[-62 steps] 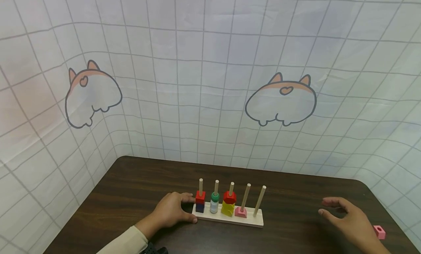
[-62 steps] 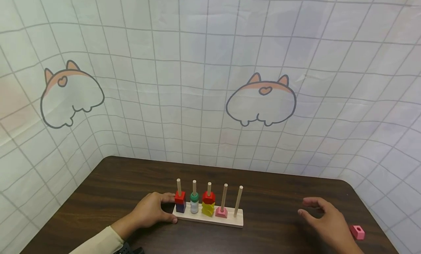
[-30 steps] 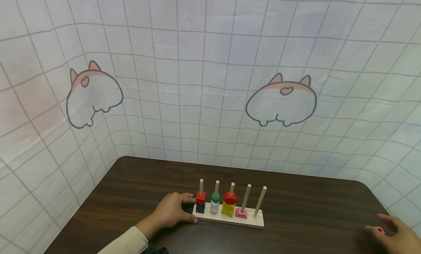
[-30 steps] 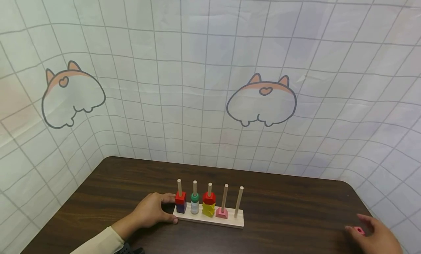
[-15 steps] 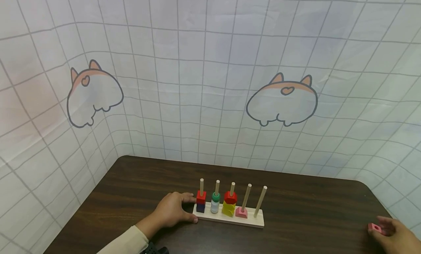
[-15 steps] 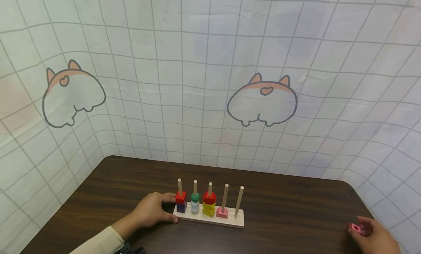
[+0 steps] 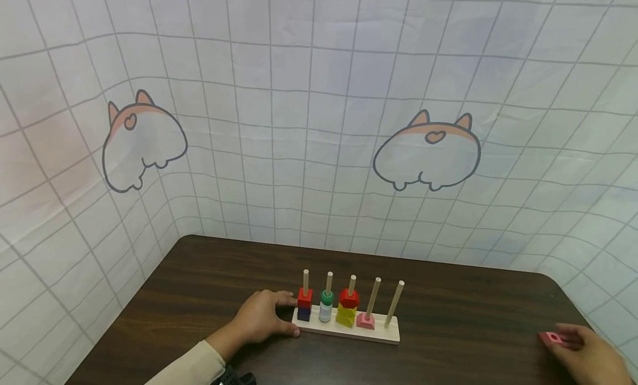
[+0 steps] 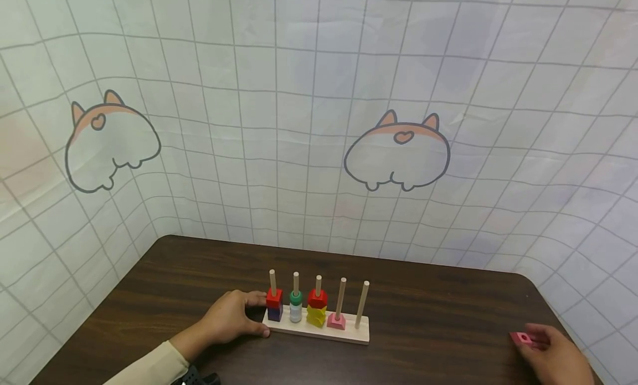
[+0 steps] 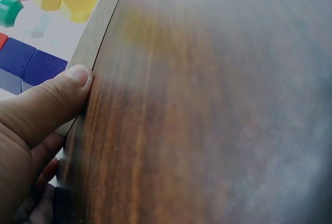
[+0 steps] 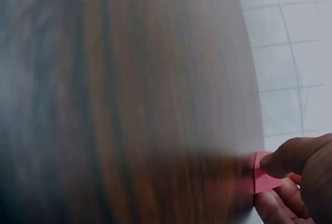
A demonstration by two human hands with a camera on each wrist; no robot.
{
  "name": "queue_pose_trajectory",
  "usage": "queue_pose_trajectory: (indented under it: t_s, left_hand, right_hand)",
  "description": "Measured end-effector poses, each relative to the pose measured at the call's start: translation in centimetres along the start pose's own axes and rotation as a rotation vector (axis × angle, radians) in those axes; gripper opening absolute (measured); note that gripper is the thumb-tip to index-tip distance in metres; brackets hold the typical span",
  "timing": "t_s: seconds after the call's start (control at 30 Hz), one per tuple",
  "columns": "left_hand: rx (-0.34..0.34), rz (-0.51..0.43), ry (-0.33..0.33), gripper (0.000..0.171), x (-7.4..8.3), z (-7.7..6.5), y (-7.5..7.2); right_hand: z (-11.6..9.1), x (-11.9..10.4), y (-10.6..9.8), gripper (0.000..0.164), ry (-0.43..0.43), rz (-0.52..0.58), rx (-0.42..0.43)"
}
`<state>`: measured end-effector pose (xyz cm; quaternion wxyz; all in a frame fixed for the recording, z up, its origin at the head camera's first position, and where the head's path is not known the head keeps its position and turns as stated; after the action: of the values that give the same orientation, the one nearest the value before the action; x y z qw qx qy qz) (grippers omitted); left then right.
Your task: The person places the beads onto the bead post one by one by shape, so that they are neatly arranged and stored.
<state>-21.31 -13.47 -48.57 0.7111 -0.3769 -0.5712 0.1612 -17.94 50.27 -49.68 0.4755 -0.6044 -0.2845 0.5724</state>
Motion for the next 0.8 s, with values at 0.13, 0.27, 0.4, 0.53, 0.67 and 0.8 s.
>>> queue_pose_trajectory:
  t_s: [0.13,0.27,0.4,0.53,0.67,0.8]
  left_hand:
    - [0.0,0.0,0.004,0.056,0.0,0.0,-0.1]
    - [-0.002,-0.001,0.002,0.056,-0.1,0.0,-0.1]
    - [-0.003,0.006,0.002,0.057,-0.2,0.0,-0.1]
    - [-0.004,0.006,0.007,0.057,-0.3,0.2,-0.1]
    - [-0.004,0.004,0.011,0.056,-0.4,0.2,-0.1]
    - [-0.003,0.005,0.009,0.056,-0.6,0.2,0.0]
  right_hand:
    - [0.0,-1.0,0.2,0.06,-0.019,-0.023,-0.064]
    - [-0.1,-2.4,0.4,0.066,-0.072,-0.042,-0.131]
    - [-0.3,-4.1,0.7,0.064,-0.134,-0.036,-0.187]
    - [-0.6,-5.9,1.1,0.053,-0.211,-0.027,-0.193]
    - [-0.9,-7.6,1.8,0.042,-0.273,-0.023,-0.174]
    - [-1.2,-9.2,2.5,0.034,-0.303,-0.028,-0.166]
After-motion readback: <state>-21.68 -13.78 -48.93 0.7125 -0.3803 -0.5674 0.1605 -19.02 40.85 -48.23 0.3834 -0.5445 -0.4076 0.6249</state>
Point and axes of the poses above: each hand's wrist, its own z-axis towards the middle knuckle, its own y-axis out of the palm, x = y × z, the point moved 1 cm from there along z, towards the middle knuckle, and after that the axes turned 5 degrees about -z, right-handed, at the moved point
